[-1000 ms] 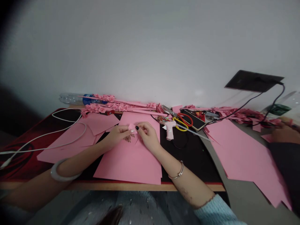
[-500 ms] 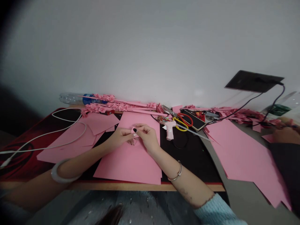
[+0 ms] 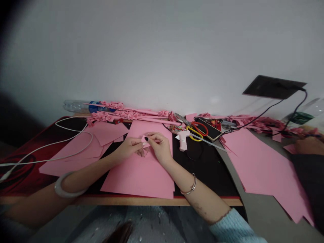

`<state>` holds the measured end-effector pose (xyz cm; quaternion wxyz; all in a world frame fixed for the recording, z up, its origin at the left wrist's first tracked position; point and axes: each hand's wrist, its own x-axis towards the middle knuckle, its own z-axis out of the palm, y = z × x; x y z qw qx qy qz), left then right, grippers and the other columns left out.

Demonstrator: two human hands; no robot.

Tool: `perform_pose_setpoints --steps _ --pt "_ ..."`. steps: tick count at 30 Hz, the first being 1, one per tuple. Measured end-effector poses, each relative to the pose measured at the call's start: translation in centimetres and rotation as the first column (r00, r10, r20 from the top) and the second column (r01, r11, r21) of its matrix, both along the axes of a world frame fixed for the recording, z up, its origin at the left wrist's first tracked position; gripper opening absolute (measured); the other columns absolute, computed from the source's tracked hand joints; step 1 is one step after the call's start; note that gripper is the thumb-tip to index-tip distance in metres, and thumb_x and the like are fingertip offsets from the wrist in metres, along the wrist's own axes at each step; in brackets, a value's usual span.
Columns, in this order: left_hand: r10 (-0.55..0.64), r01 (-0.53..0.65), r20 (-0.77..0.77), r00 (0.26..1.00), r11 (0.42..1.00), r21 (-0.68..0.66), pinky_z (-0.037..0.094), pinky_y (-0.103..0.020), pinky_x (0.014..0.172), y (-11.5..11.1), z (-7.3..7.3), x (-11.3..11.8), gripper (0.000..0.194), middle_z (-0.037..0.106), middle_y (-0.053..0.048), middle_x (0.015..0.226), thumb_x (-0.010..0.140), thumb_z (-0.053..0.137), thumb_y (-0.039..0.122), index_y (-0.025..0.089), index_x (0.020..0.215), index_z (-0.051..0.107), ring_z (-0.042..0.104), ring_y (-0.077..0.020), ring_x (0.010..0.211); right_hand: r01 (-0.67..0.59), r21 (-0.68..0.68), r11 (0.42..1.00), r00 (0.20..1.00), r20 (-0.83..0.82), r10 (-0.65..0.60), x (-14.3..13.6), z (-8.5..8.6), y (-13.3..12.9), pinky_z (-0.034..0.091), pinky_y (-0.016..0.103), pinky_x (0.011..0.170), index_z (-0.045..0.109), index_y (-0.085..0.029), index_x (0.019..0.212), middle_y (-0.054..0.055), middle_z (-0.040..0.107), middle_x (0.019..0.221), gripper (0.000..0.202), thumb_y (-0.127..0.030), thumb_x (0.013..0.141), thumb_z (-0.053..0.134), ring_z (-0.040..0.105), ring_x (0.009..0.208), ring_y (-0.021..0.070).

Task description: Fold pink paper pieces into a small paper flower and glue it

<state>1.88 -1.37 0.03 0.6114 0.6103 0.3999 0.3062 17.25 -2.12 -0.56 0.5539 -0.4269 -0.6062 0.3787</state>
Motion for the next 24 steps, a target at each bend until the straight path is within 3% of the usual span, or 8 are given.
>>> perform_pose_setpoints --steps 3,7,24 --pt "0.015 -0.015 0.004 1.0 0.999 -0.033 0.048 -0.022 0.057 -0.1 0.4 0.0 0.025 0.065 -0.004 0.059 0.081 0.051 0.03 0.009 0.074 0.064 0.06 -0.0102 0.052 -0.006 0.087 0.996 0.997 0.083 -0.001 0.2 0.5 -0.2 0.042 0.034 0.083 0.065 -0.019 0.065 0.007 0.063 0.092 0.027 -0.03 0.084 0.049 0.057 0.09 0.0181" --pt "0.021 -0.02 0.022 1.0 0.999 -0.044 0.047 -0.021 0.056 0.0 0.4 -0.2 0.026 0.064 -0.004 0.058 0.081 0.05 0.03 0.009 0.074 0.064 0.059 -0.0097 0.052 -0.044 0.11 0.993 0.986 0.163 0.025 0.4 1.0 -0.6 0.044 0.034 0.082 0.069 -0.02 0.081 0.007 0.061 0.101 0.035 -0.034 0.089 0.038 0.056 0.093 0.0179" --pt "0.017 -0.017 0.099 0.995 1.0 0.0 0.047 -0.024 0.06 0.3 -0.6 -0.7 0.034 0.064 -0.005 0.059 0.077 0.054 0.043 0.01 0.076 0.066 0.059 -0.0112 0.054 -0.113 0.178 0.978 0.948 0.314 0.052 0.6 1.4 -0.6 0.042 0.032 0.089 0.069 -0.018 0.091 0.009 0.06 0.105 0.038 -0.035 0.09 0.035 0.056 0.1 0.0176"
